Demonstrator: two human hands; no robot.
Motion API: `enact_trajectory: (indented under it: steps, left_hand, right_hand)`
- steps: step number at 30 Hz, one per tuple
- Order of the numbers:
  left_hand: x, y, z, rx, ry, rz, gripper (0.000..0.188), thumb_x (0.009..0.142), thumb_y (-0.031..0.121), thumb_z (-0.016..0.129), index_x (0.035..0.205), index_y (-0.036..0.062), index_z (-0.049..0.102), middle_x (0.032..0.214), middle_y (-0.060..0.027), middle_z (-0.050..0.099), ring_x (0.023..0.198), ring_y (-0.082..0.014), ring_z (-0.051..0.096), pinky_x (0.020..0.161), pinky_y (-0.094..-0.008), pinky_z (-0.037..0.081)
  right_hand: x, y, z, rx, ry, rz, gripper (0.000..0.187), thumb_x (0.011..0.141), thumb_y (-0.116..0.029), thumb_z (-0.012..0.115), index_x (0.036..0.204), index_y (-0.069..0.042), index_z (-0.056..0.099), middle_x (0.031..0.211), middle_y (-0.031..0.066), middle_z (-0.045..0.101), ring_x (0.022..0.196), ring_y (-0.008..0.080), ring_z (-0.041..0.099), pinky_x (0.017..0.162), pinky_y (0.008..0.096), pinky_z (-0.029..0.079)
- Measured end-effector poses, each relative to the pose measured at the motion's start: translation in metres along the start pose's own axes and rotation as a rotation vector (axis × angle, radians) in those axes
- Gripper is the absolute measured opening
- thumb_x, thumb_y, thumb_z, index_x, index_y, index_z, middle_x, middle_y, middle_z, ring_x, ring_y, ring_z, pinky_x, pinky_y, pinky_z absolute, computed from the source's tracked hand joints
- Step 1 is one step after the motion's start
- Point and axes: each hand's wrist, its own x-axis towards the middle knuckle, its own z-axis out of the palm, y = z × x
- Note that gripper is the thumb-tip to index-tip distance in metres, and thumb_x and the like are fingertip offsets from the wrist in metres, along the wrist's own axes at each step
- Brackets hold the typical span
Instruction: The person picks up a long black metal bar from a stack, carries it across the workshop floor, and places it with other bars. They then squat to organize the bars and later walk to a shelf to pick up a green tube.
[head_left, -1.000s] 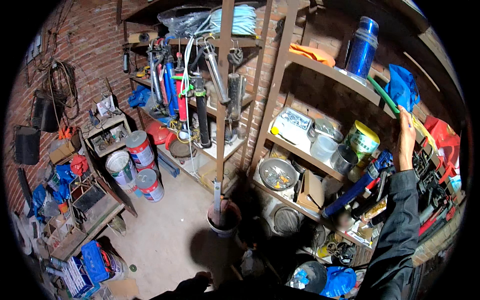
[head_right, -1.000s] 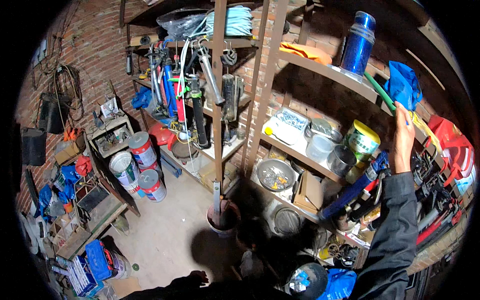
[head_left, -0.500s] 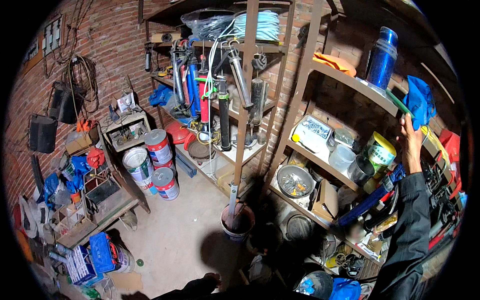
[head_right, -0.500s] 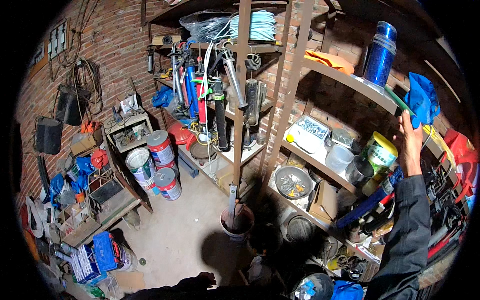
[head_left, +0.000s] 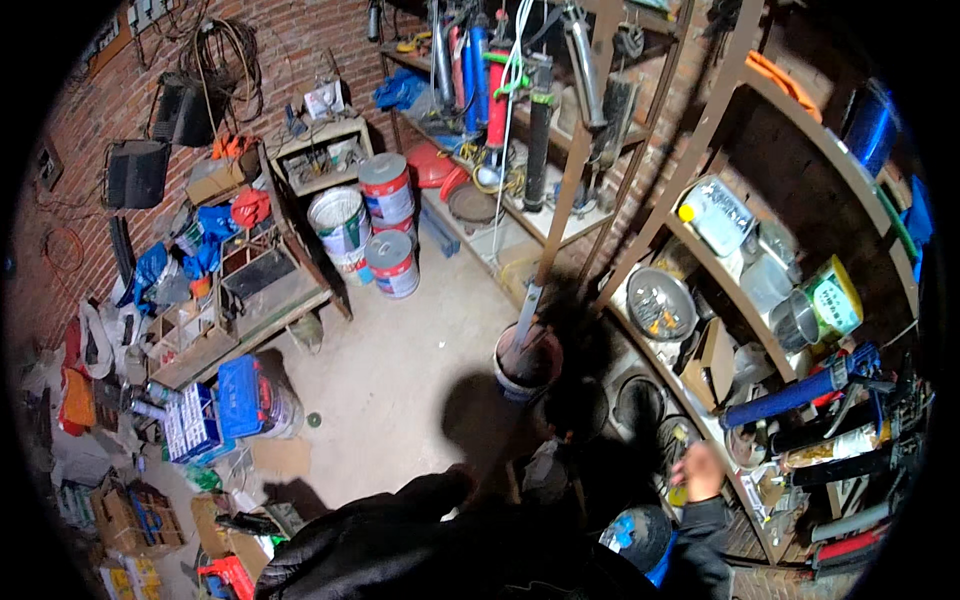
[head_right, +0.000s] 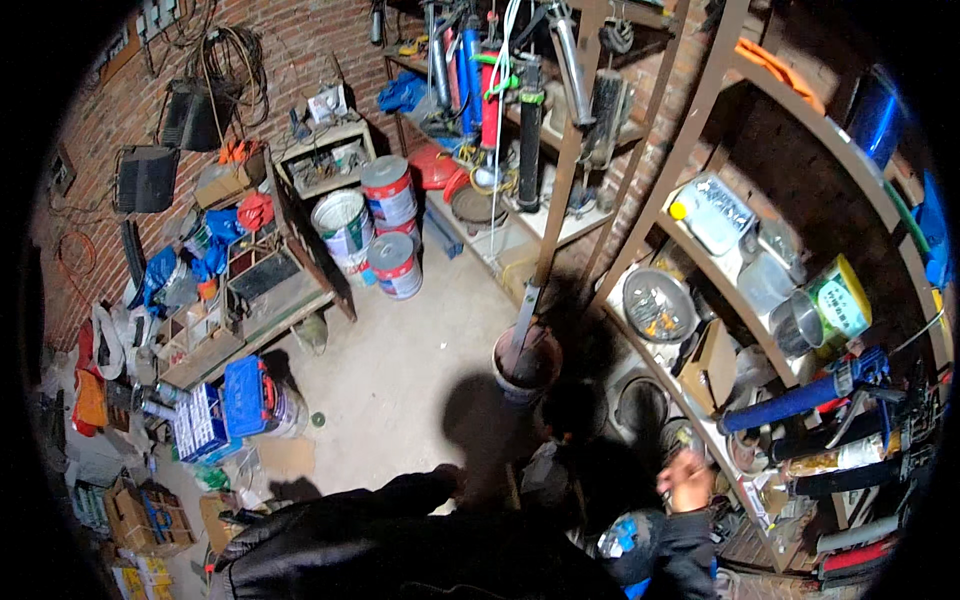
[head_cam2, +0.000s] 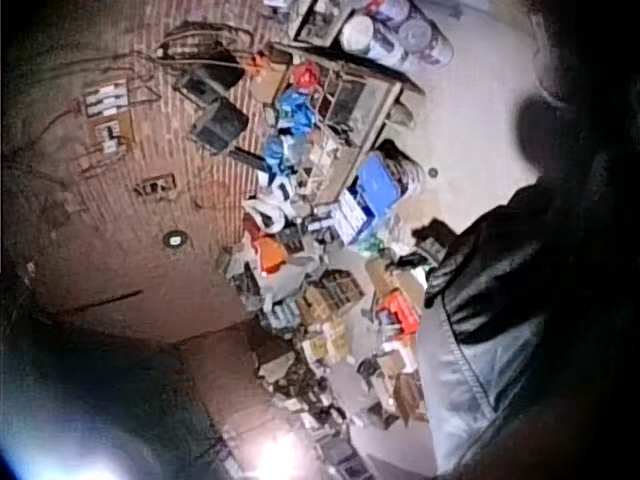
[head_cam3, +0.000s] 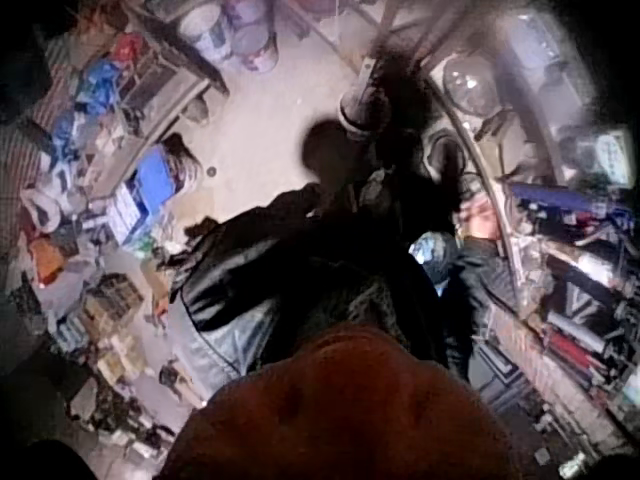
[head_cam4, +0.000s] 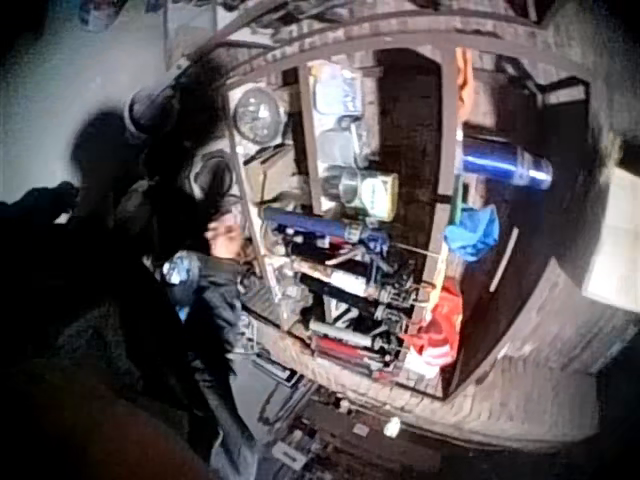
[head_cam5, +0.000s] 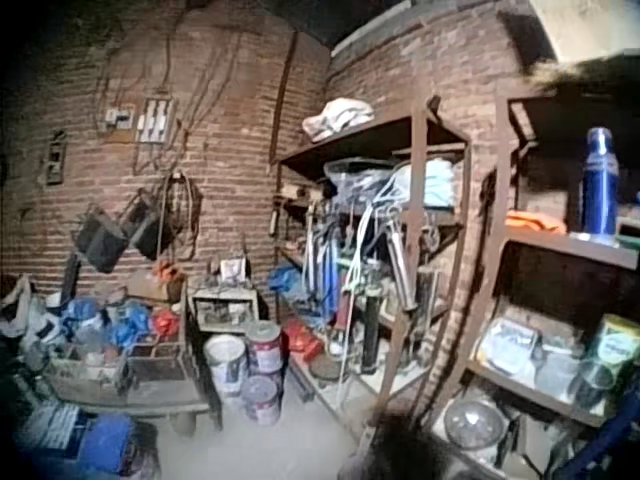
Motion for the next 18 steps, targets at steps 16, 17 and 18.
enact_trajectory:
  steps: [16, 17, 18]
  left_hand:
    - [0.043, -0.089, 0.02, -0.238, -0.215, -0.372, 0.026, 0.088, 0.029, 0.047, 0.098, 0.0071, 0.055, 0.088, -0.0148, 0.064, 0.08, -0.0304, 0.064, 0.069, -0.0481, 0.052]
    - [0.042, -0.064, 0.013, -0.381, -0.197, -0.519, 0.027, 0.085, 0.031, 0.052, 0.098, 0.0078, 0.056, 0.088, -0.0143, 0.064, 0.079, -0.0297, 0.064, 0.067, -0.0467, 0.053]
    - [0.043, -0.016, 0.001, -0.572, -0.211, -0.711, 0.031, 0.08, 0.034, 0.06, 0.098, 0.009, 0.058, 0.089, -0.0138, 0.064, 0.079, -0.0283, 0.063, 0.066, -0.0433, 0.053]
  right_hand:
    - [-0.34, 0.383, 0.028, -0.642, 0.017, 0.519, 0.023, 0.078, -0.03, 0.059, 0.08, -0.008, 0.06, 0.075, 0.0104, 0.061, 0.068, 0.0241, 0.06, 0.058, 0.0412, 0.049]
    - [-0.33, 0.37, 0.041, -0.239, 0.22, 0.716, 0.027, 0.082, -0.031, 0.056, 0.086, -0.005, 0.061, 0.079, 0.0109, 0.063, 0.071, 0.0219, 0.062, 0.064, 0.0394, 0.05]
    - [-0.33, 0.356, 0.054, 0.004, 0.326, 0.808, 0.028, 0.084, -0.029, 0.056, 0.092, -0.002, 0.06, 0.082, 0.0107, 0.065, 0.071, 0.0203, 0.063, 0.065, 0.0363, 0.052]
